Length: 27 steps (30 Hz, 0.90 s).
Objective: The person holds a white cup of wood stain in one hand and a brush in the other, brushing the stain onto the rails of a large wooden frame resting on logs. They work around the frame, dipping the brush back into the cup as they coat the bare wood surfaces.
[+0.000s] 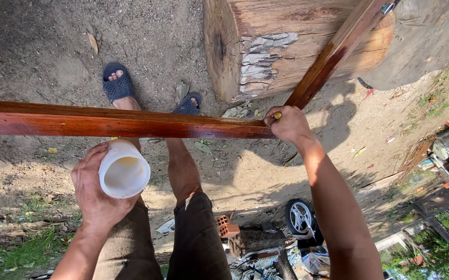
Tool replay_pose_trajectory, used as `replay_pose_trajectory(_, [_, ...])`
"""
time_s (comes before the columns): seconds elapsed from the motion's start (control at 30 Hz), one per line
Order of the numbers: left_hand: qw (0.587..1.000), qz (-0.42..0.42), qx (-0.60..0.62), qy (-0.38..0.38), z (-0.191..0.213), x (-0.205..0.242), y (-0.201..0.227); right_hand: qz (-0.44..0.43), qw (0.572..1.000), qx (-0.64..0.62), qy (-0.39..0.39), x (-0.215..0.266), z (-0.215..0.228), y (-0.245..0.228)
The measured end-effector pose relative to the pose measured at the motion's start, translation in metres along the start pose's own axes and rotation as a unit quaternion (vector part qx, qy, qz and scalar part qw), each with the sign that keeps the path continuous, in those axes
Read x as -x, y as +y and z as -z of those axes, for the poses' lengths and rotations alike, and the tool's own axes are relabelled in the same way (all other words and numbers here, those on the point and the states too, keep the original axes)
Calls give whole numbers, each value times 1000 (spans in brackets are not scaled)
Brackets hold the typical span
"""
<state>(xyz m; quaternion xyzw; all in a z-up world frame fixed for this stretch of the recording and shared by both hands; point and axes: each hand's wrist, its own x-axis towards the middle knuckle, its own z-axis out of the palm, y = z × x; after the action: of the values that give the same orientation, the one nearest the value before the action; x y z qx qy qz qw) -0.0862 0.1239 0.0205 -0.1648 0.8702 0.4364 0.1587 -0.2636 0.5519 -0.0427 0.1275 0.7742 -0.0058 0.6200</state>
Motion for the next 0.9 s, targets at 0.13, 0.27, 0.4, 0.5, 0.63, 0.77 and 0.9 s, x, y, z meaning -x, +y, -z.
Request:
replay_pose_trajectory(0.13, [1000,-8,6,8,1,0,-1,7,992,65,104,2,-1,-14])
replay_pose_trajectory(0.27, [1000,11,6,3,5,-5,6,-31,994,67,84,-12,-18,-5])
replay_pose_trajectory(0.4, [1000,11,12,7,8,-6,8,-7,993,-54,101,1,-8,-22])
replay_pose_trajectory(0.5, [1000,0,11,9,10,-7,6,25,988,-50,147,-2,-25,-24])
replay_pose_trajectory(0.63, [1000,-6,16,19,13,-9,5,74,994,24,80,2,-39,-67])
replay_pose_trajectory(0.77, [1000,1,11,8,15,-11,8,100,972,-213,3,11,-24,-102])
replay_pose_trajectory(0.9, [1000,1,10,4,17,-14,12,71,903,-423,-2,-5,-28,-76])
